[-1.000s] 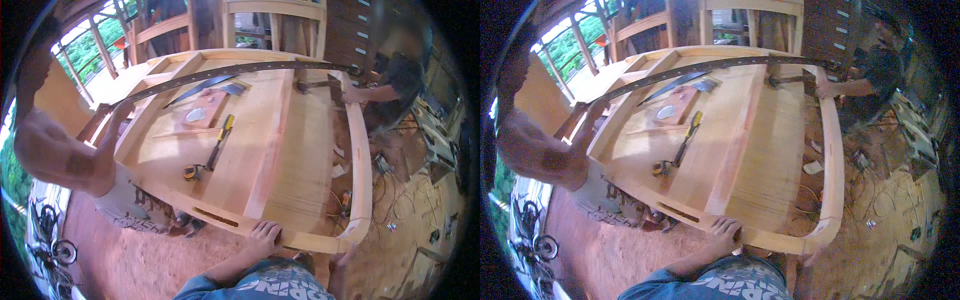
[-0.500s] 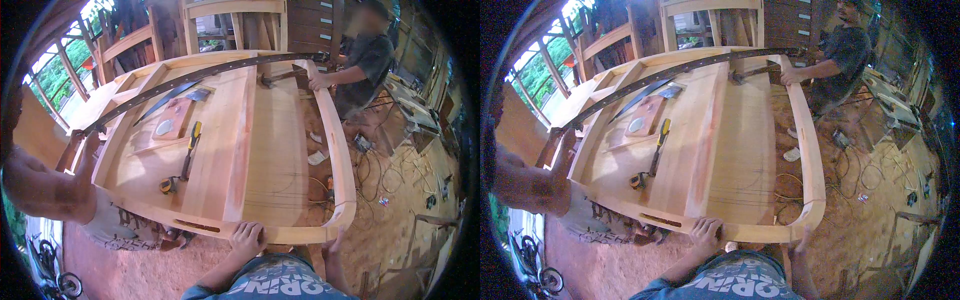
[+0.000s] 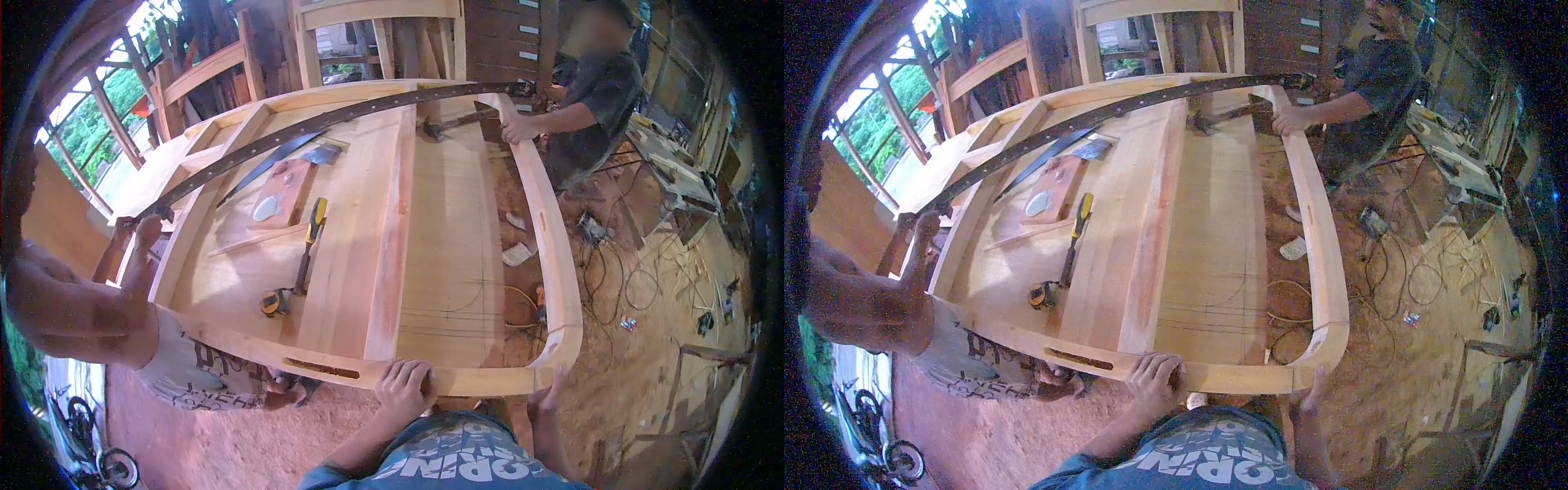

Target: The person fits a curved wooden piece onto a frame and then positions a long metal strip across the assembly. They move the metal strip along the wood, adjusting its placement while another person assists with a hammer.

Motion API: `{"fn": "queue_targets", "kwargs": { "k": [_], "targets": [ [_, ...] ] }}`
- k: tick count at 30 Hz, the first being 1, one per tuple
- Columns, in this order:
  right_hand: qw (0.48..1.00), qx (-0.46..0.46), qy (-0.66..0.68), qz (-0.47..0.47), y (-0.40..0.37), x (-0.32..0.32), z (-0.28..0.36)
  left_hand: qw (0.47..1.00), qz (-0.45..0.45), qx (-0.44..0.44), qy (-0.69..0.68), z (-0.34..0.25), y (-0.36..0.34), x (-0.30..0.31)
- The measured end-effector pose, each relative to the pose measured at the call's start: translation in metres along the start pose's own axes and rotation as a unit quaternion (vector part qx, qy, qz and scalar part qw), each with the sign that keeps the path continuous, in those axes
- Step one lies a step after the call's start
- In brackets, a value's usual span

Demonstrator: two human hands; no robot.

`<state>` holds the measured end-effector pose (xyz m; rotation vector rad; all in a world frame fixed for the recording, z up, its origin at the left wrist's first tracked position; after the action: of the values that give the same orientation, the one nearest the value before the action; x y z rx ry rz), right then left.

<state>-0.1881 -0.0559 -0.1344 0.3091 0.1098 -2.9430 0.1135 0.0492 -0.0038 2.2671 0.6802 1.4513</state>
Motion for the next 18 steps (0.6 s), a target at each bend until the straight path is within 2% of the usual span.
{"fn": "queue_targets", "kwargs": {
  "k": [2,4,5,7,8,10,12,16,18],
  "targets": [
    [0.992,0.047,-0.115,0.032,-0.002,0.016,-0.014,1.000,0.001,0.001,-0.001,0.000,0.000,0.000],
    [0.994,0.034,-0.076,0.065,0.002,0.014,-0.010,1.000,0.002,0.000,-0.002,0.000,0.000,0.000],
    [0.997,-0.001,0.015,0.078,0.005,0.012,-0.009,1.000,0.003,-0.001,-0.003,0.001,0.000,0.000],
    [0.989,-0.059,0.127,0.053,0.009,0.009,-0.009,1.000,0.005,-0.004,-0.004,0.002,-0.001,-0.001],
    [0.986,-0.083,0.147,0.015,0.005,-0.018,0.026,1.000,0.012,-0.007,-0.003,0.001,0.000,0.001],
    [0.984,-0.075,0.158,0.023,0.006,-0.024,0.033,1.000,0.022,-0.011,0.000,0.000,0.002,0.005],
    [0.983,-0.014,0.142,0.119,0.012,0.009,0.001,1.000,0.028,-0.004,-0.004,0.000,0.001,0.004],
    [0.986,-0.014,0.099,0.136,0.013,0.016,-0.012,0.999,0.036,0.001,-0.015,0.004,-0.001,0.003],
    [0.984,0.043,0.086,0.150,0.007,0.001,0.004,1.000,0.025,0.002,-0.018,0.004,-0.003,0.002]
  ]
}}
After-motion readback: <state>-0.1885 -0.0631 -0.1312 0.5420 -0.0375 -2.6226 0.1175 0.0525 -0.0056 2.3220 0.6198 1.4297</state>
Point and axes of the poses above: each hand's wrist, its own y-axis towards the middle knuckle, its own x-axis out of the back of the hand, z = x × y, the point moved 2 cm from there along y, towards the middle knuckle, and after that the axes turned 11 degrees about z, right-handed, at the moved point
